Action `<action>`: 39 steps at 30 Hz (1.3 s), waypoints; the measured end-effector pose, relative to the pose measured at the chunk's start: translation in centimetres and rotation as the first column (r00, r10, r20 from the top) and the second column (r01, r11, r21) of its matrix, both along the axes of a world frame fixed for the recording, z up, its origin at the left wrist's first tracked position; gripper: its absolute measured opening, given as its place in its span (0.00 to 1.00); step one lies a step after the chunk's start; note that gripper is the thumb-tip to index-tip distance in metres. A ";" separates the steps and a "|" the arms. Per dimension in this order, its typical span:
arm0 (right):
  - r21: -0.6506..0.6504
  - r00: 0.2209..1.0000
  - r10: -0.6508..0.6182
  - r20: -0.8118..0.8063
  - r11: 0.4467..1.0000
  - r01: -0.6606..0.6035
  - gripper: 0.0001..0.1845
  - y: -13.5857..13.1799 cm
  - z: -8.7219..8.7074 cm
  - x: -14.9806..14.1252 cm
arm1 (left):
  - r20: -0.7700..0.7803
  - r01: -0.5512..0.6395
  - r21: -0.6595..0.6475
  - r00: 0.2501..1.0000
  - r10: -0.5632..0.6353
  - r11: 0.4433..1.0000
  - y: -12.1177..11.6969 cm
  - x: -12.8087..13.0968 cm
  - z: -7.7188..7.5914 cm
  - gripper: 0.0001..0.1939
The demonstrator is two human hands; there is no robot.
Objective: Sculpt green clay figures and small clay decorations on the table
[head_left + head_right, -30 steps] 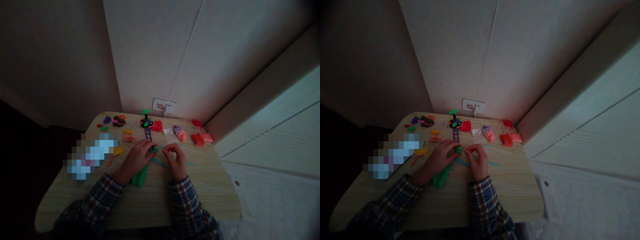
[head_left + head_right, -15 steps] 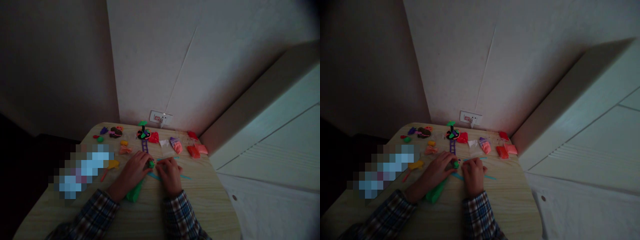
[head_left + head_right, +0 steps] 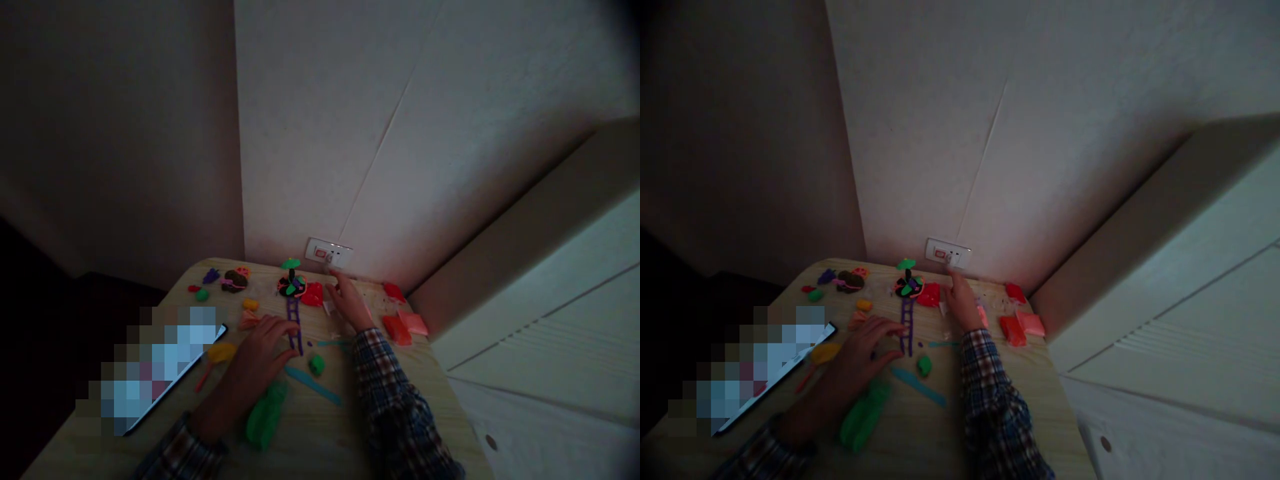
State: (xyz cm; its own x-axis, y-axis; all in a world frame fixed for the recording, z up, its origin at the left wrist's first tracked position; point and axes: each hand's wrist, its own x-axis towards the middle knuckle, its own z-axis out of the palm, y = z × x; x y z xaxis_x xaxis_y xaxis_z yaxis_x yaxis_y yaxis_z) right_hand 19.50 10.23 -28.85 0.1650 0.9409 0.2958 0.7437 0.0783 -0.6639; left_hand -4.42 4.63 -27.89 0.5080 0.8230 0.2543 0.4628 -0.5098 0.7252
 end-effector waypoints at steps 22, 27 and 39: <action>0.156 0.906 0.149 -0.395 0.983 -0.093 0.11 -7.7 5.8 -4.9 | 0.151 -0.180 0.291 0.978 0.141 0.940 -0.9 0.4 0.8 0.30; 0.187 0.790 0.208 -0.577 0.975 -0.120 0.11 -9.7 5.4 -7.6 | 0.184 -0.211 0.360 0.971 0.152 0.909 -1.2 0.4 1.2 0.34; 0.261 0.770 0.372 -0.518 0.926 -0.272 0.06 -10.4 4.7 -7.4 | 0.164 -0.148 0.428 0.983 0.085 0.892 -1.4 -0.3 1.4 0.18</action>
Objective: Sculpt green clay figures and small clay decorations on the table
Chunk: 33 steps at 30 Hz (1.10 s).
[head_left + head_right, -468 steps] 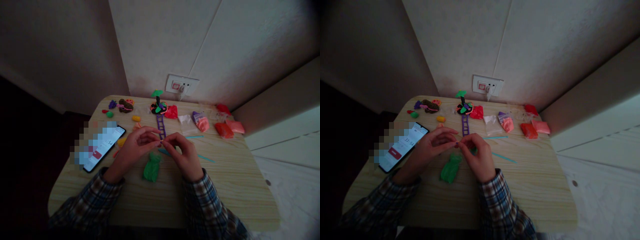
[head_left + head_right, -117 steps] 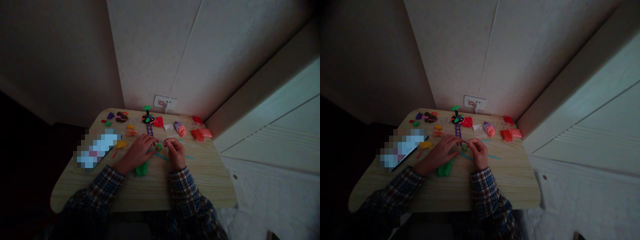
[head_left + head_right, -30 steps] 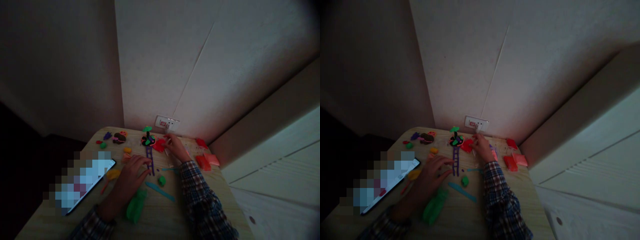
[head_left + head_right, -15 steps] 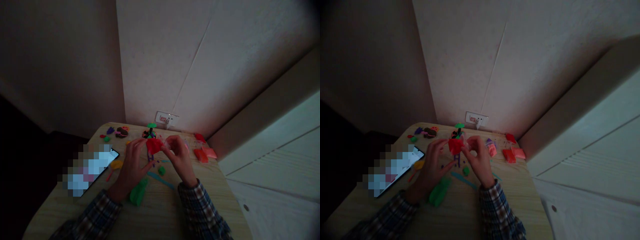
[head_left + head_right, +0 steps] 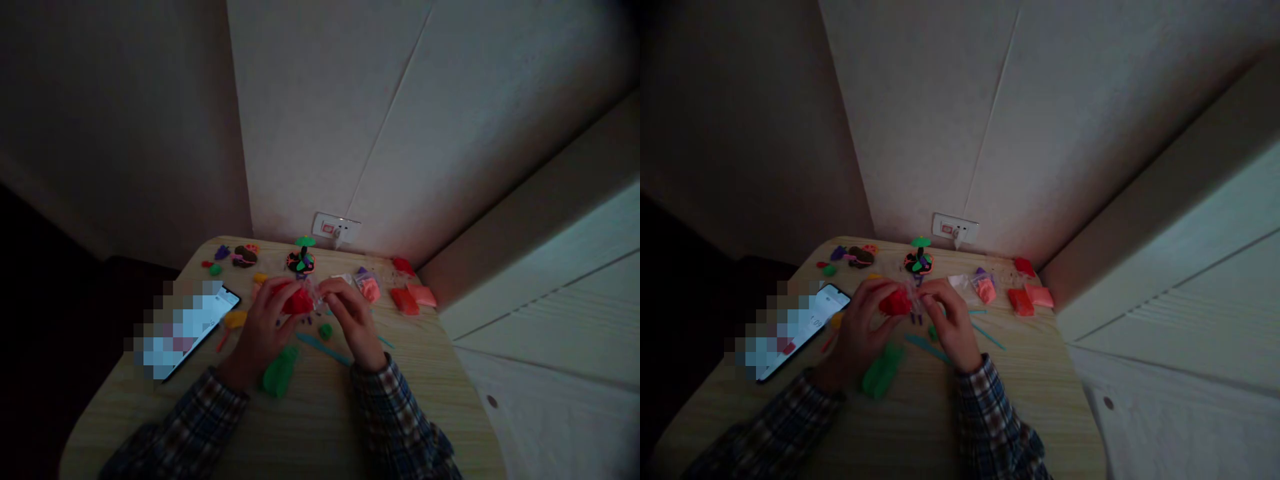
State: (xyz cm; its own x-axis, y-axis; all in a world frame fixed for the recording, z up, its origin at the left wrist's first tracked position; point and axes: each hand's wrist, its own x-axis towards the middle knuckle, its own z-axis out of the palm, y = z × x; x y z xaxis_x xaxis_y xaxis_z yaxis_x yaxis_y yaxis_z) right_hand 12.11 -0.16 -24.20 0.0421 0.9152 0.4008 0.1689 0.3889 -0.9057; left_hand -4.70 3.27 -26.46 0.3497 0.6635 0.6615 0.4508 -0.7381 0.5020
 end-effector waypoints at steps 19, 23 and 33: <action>0.110 0.979 -0.101 0.175 0.991 0.083 0.04 -0.1 0.3 0.1 | 0.096 0.050 -0.081 0.994 -0.042 0.995 -0.6 0.3 0.3 0.05; 0.108 0.990 -0.051 0.128 0.993 0.037 0.04 0.0 0.2 0.3 | 0.143 0.073 -0.098 0.988 -0.059 0.992 -0.6 0.4 0.5 0.05; -0.017 0.999 0.038 0.009 0.999 -0.038 0.10 0.4 0.1 1.5 | 0.204 0.262 -0.298 0.957 -0.207 0.918 -0.3 0.5 0.7 0.04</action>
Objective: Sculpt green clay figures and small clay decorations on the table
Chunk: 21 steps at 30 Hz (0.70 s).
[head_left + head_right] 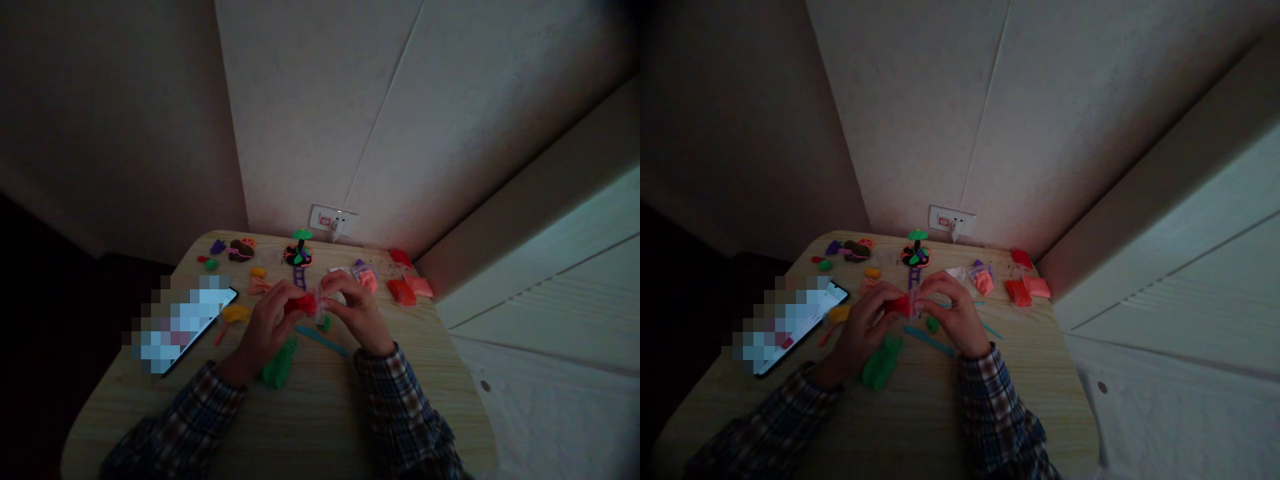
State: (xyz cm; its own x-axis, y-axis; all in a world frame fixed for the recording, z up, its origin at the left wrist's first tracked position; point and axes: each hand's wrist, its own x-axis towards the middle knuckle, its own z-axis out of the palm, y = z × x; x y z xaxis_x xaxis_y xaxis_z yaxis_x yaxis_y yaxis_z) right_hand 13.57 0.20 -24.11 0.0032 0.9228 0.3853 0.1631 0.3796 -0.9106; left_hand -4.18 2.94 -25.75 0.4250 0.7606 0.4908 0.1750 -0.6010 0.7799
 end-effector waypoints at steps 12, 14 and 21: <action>-0.023 0.988 0.053 -0.144 0.998 -0.057 0.09 0.4 -0.8 0.1 | 0.148 0.106 -0.263 0.987 -0.068 0.959 -0.1 0.4 -0.1 0.03; -0.015 0.986 0.043 -0.159 0.999 -0.046 0.09 0.4 -0.9 0.0 | 0.170 0.124 -0.293 0.982 -0.077 0.948 -0.1 0.4 -0.1 0.03; -0.012 0.994 0.034 -0.101 0.999 -0.036 0.14 0.4 -0.5 0.2 | 0.255 0.181 -0.404 0.964 -0.080 0.896 -0.2 0.6 0.0 0.06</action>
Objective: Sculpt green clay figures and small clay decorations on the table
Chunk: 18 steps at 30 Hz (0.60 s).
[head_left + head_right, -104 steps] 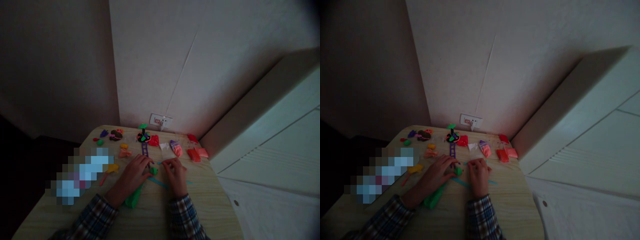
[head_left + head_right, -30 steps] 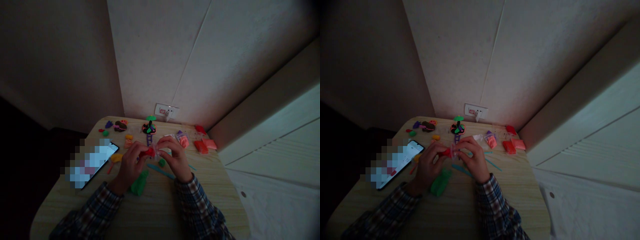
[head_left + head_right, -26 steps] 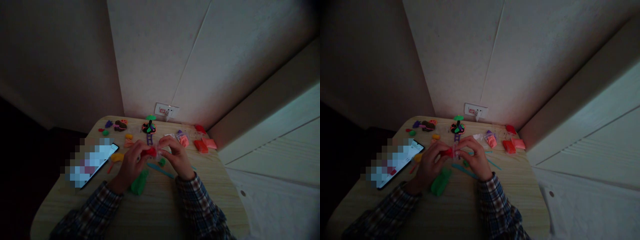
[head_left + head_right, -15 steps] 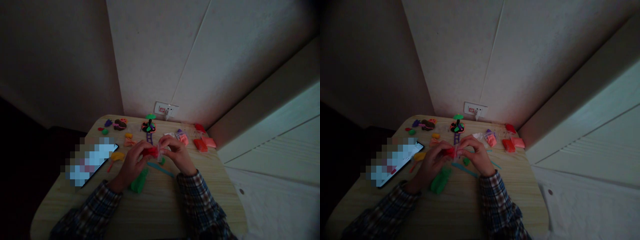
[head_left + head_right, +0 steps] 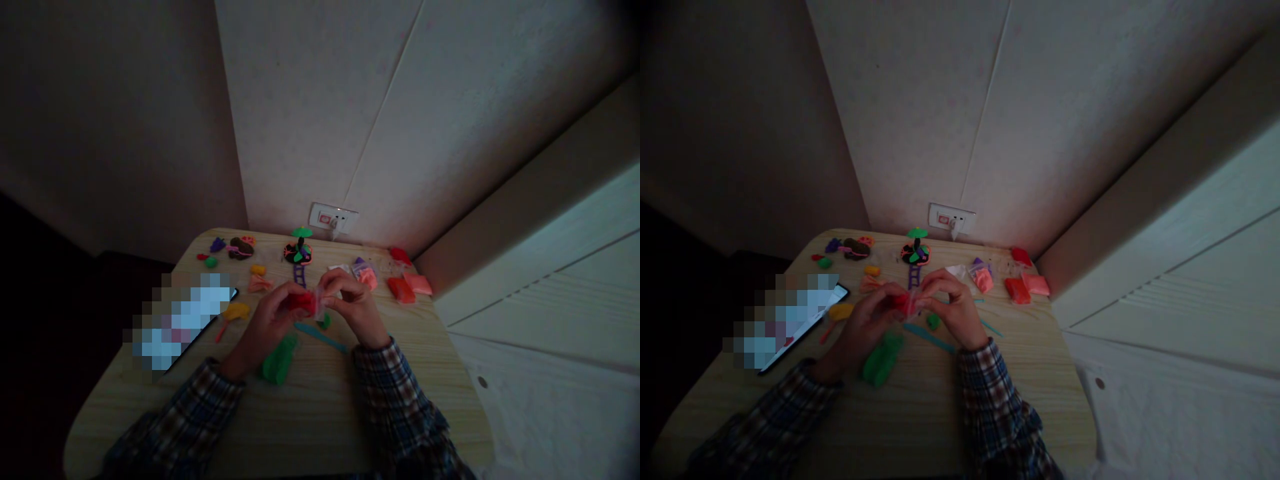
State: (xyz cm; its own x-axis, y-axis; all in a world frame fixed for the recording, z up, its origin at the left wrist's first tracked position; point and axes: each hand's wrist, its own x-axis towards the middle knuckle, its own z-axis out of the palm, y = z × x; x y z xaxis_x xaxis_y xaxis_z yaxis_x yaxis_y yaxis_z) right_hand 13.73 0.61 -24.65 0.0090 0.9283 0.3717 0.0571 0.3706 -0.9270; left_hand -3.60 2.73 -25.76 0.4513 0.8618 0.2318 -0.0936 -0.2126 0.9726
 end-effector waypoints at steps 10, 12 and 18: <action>0.080 0.992 0.001 0.128 0.997 -0.011 0.12 -0.3 0.0 -0.5 | 0.080 0.047 -0.127 0.996 -0.037 0.991 -0.1 0.2 -0.1 0.07; 0.107 0.987 -0.024 0.159 0.994 0.007 0.12 -0.4 0.0 -0.6 | 0.055 0.026 -0.105 0.998 -0.020 0.994 -0.1 0.2 -0.1 0.06; 0.198 0.931 -0.220 0.292 0.966 0.166 0.10 -0.7 0.0 -0.7 | -0.034 -0.031 -0.063 0.999 0.029 0.998 0.2 0.2 0.1 0.05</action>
